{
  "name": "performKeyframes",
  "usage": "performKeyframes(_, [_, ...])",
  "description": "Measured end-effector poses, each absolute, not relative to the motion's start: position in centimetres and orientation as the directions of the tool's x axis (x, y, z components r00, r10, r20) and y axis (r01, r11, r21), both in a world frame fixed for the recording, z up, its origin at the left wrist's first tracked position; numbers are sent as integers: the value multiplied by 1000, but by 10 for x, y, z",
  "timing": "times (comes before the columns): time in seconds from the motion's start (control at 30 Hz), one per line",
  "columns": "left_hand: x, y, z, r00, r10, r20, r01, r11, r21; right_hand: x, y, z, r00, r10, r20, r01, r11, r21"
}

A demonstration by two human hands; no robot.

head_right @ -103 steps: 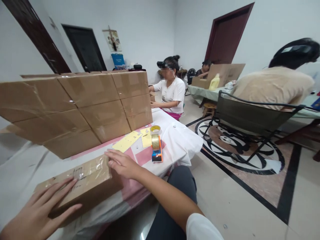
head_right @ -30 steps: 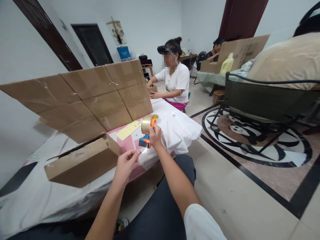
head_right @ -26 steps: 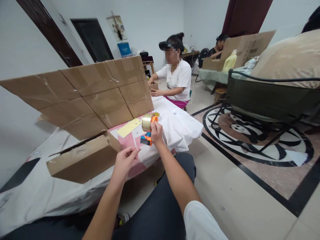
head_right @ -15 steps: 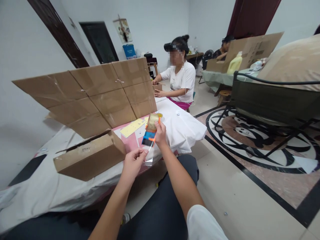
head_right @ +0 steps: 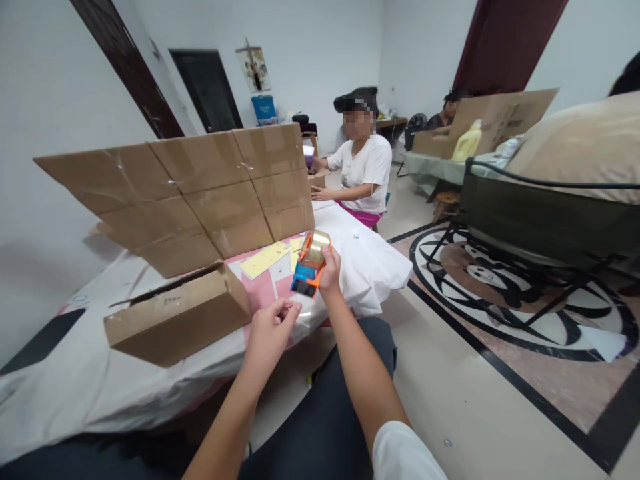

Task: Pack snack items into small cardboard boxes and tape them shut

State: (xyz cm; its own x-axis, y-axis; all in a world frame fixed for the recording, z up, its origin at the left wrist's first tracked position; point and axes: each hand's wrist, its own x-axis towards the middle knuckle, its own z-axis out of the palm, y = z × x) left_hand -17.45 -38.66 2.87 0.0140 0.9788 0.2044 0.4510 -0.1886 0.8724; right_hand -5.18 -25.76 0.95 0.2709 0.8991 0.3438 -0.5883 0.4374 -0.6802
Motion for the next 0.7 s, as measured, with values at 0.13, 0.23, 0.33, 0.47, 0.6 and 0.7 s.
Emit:
performKeyframes(0.13, [-186,-374,12,-3,965,264,579,-213,787,-54,-259,14,266,927,263,-631,374,-679])
performKeyframes(0.23, [-190,-366,4,23,926,378,582,-320,747,-54,-259,17,177,959,220,-697,280,-660])
performKeyframes(0.33, [-189,-365,4,46,861,506,624,-420,659,-59,-260,17,151,980,131,-734,200,-648])
performKeyframes(0.47, [-189,-361,6,64,804,590,664,-476,577,-68,-262,13,95,995,7,-736,75,-673])
performKeyframes(0.6, [-216,-353,-23,18,906,422,611,-344,713,-51,-267,16,118,992,41,-707,113,-698])
performKeyframes(0.7, [-247,-355,-56,-58,927,370,598,-265,757,-23,-260,18,212,968,133,-676,244,-695])
